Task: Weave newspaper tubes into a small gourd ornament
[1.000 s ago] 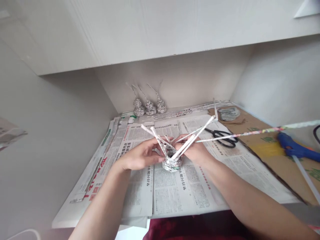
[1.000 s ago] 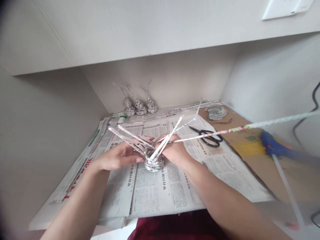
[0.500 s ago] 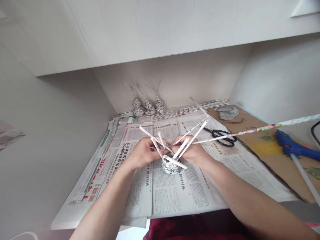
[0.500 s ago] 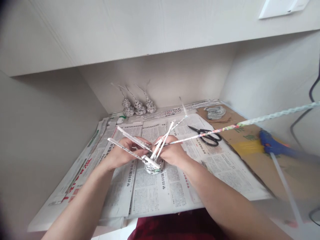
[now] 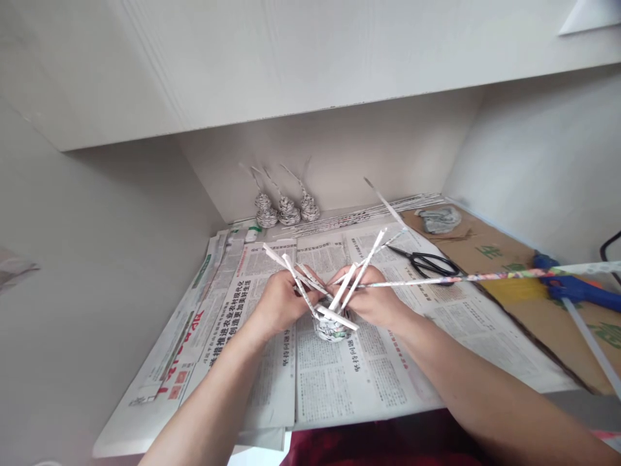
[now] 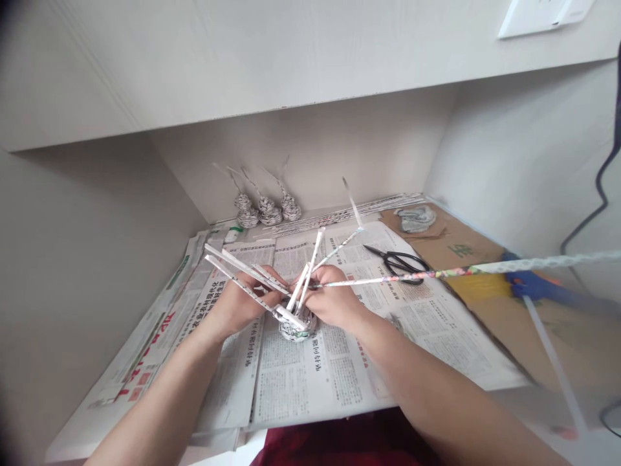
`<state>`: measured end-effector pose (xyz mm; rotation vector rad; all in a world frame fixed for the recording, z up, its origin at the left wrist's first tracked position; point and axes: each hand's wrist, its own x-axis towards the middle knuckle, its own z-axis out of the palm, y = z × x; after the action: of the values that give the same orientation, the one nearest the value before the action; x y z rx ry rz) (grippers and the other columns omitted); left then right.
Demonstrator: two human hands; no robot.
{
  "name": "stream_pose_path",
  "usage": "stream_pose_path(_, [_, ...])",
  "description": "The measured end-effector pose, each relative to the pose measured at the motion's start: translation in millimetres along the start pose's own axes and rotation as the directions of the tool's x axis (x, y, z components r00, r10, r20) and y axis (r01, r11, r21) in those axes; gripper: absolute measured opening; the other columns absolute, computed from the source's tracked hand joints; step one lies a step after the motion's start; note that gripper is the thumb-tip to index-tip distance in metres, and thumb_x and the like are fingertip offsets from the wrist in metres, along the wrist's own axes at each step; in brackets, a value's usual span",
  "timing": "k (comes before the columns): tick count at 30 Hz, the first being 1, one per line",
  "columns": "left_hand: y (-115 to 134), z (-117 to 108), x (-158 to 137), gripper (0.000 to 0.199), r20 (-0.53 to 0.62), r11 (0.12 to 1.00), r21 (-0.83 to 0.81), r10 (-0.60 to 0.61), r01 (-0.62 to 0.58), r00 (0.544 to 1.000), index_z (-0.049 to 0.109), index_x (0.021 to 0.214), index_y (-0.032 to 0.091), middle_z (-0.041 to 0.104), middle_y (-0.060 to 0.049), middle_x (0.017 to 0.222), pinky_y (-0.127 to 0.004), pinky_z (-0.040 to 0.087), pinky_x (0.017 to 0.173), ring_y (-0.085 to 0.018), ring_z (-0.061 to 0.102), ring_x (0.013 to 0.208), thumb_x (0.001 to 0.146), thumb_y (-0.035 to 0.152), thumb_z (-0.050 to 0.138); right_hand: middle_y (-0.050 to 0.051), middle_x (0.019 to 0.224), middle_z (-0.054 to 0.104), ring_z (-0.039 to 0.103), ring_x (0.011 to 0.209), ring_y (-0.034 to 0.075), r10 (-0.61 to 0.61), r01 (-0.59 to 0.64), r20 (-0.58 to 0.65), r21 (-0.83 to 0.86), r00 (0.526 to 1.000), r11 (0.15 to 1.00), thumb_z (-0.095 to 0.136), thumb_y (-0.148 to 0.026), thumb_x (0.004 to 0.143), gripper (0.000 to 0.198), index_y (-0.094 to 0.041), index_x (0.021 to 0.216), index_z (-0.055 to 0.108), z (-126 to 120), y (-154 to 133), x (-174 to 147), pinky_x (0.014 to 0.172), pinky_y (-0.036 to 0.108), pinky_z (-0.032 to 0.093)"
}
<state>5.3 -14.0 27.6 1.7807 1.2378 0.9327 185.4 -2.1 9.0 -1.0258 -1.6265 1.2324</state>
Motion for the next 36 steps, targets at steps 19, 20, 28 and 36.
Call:
stream_pose_path(19, [0.6, 3.2, -0.6, 0.014, 0.012, 0.999, -0.023, -0.035, 0.035, 0.999, 0.062, 0.077, 0.014, 0.064, -0.001, 0.065, -0.021, 0.042, 0.052, -0.012, 0.057, 0.058, 0.07, 0.024, 0.069, 0.003, 0.062, 0.065, 0.06, 0.057, 0.015, 0.009, -0.01, 0.01, 0.047, 1.0, 0.999, 0.072, -0.03, 0.07, 0.016, -0.015, 0.07, 0.067, 1.1, 1.1, -3.0, 0.052, 0.025, 0.046])
stream_pose_path(20, [1.5, 2.6, -0.7, 0.011, 0.012, 1.0, -0.012, -0.024, 0.024, 1.0, 0.062, 0.076, 0.014, 0.064, -0.001, 0.066, -0.021, 0.043, 0.053, -0.012, 0.058, 0.059, 0.07, 0.022, 0.068, 0.002, 0.061, 0.064, 0.059, 0.056, 0.014, 0.018, -0.019, 0.011, 0.045, 1.0, 0.999, 0.072, -0.03, 0.07, 0.016, -0.015, 0.07, 0.067, 1.2, 0.6, -3.1, 0.051, 0.024, 0.045])
stream_pose_path(28, [-0.4, 2.6, -2.3, 0.006, -0.03, 0.999, 0.034, 0.023, -0.022, 0.999, 0.06, 0.068, 0.015, 0.066, -0.003, 0.07, -0.022, 0.046, 0.058, -0.014, 0.06, 0.064, 0.073, 0.018, 0.062, 0.003, 0.068, 0.065, 0.061, 0.063, 0.016, -0.016, 0.015, -0.025, -0.044, 1.0, 0.999, 0.068, -0.033, 0.076, 0.017, -0.016, 0.073, 0.067, 4.3, 1.0, -4.1, 0.058, 0.026, 0.047])
stream_pose_path(36, [-3.3, 0.2, -2.5, 0.006, -0.086, 0.998, 0.063, 0.015, -0.01, 0.996, 0.06, 0.07, 0.016, 0.064, 0.0, 0.063, -0.021, 0.045, 0.054, -0.013, 0.058, 0.057, 0.07, 0.011, 0.059, 0.002, 0.073, 0.068, 0.064, 0.068, 0.017, -0.189, 0.184, -0.048, -0.097, 0.981, 0.978, 0.063, -0.023, 0.079, 0.006, -0.02, 0.08, 0.068, 6.8, 3.9, -8.7, 0.064, 0.028, 0.05])
